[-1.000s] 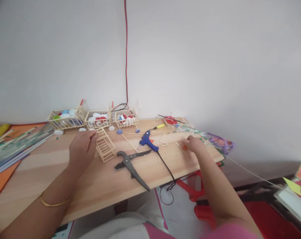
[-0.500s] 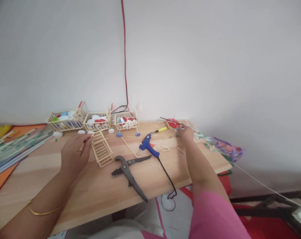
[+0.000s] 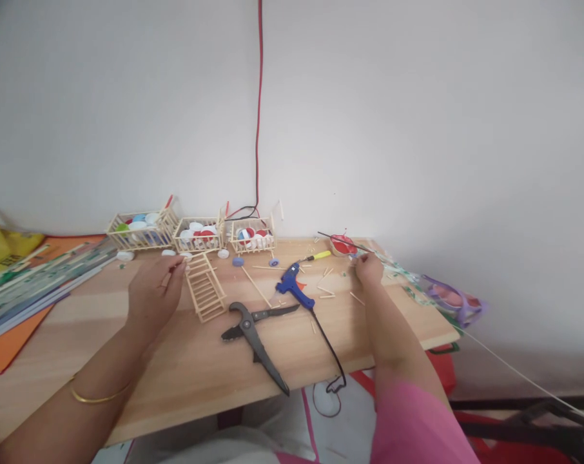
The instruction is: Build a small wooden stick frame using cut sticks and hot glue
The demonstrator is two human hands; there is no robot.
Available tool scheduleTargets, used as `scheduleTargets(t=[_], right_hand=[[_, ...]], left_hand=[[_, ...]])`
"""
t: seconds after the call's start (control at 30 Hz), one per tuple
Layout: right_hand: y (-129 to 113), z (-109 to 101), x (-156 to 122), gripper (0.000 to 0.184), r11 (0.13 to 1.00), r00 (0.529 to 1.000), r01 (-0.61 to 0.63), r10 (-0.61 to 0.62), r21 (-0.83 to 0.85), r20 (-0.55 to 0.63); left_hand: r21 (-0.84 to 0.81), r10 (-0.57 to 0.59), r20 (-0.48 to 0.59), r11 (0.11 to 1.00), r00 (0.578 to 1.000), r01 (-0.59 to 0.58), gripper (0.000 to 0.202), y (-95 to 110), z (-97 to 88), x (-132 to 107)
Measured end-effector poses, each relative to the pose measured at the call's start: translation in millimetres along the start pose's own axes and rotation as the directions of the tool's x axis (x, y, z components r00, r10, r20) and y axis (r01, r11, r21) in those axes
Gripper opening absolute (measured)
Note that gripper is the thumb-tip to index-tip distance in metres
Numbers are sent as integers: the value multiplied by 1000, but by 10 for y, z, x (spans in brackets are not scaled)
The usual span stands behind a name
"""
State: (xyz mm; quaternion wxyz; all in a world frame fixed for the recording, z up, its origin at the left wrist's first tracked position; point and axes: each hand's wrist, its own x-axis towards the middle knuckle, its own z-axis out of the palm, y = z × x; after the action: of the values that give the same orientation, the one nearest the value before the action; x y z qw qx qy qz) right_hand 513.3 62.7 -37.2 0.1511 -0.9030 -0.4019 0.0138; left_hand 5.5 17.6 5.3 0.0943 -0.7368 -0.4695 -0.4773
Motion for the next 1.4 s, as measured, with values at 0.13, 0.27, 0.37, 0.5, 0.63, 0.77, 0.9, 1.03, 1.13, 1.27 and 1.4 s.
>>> scheduleTargets(t=[0.13, 0.27, 0.37, 0.5, 0.63, 0.77, 0.9, 1.03, 1.13, 1.27, 1.4], right_hand=[[-51, -1, 80, 33, 998, 999, -42, 43, 36, -18], [-142, 31, 133, 32, 998, 999, -38, 36, 45, 38], [-189, 50, 140, 31, 999, 999, -22, 19, 44, 51], [-206, 55, 152, 31, 998, 998, -22, 19, 58, 56], [-175, 14, 131, 23, 993, 996, -67, 60, 100, 72], [-83, -86, 0, 24, 976, 997, -80, 75, 204, 30], [4, -223, -267, 31, 925, 996, -50, 76, 377, -54], [-76, -380, -635, 40, 777, 999, 16, 17, 629, -46], [-299, -527, -893, 41, 608, 987, 43, -150, 793, 62], [-803, -723, -1164, 38, 451, 885, 19, -423, 893, 195], [-1557, -884, -1484, 33, 420, 724, 49, -640, 906, 258]], left_hand=[[10, 13, -4, 1000, 1000, -13, 16, 2, 5, 0], [15, -4, -6, 1000, 1000, 4, 16, -21, 3, 6], [14, -29, -3, 999, 1000, 29, 17, -55, 3, 5], [26, -46, -2, 999, 999, 46, 18, -78, -2, 3], [16, -46, -26, 999, 999, 46, 17, -55, -23, 20], [13, -82, -76, 996, 994, 83, 16, -75, -81, 64], [8, -172, -195, 984, 966, 177, 17, -219, -175, 113], [-1, -248, -282, 966, 927, 258, 20, -341, -252, 146], [-11, -278, -291, 958, 915, 287, 22, -351, -279, 158], [-51, -322, -297, 945, 899, 322, 22, -325, -266, 154], [-66, -287, -247, 958, 925, 279, 21, -257, -186, 114]])
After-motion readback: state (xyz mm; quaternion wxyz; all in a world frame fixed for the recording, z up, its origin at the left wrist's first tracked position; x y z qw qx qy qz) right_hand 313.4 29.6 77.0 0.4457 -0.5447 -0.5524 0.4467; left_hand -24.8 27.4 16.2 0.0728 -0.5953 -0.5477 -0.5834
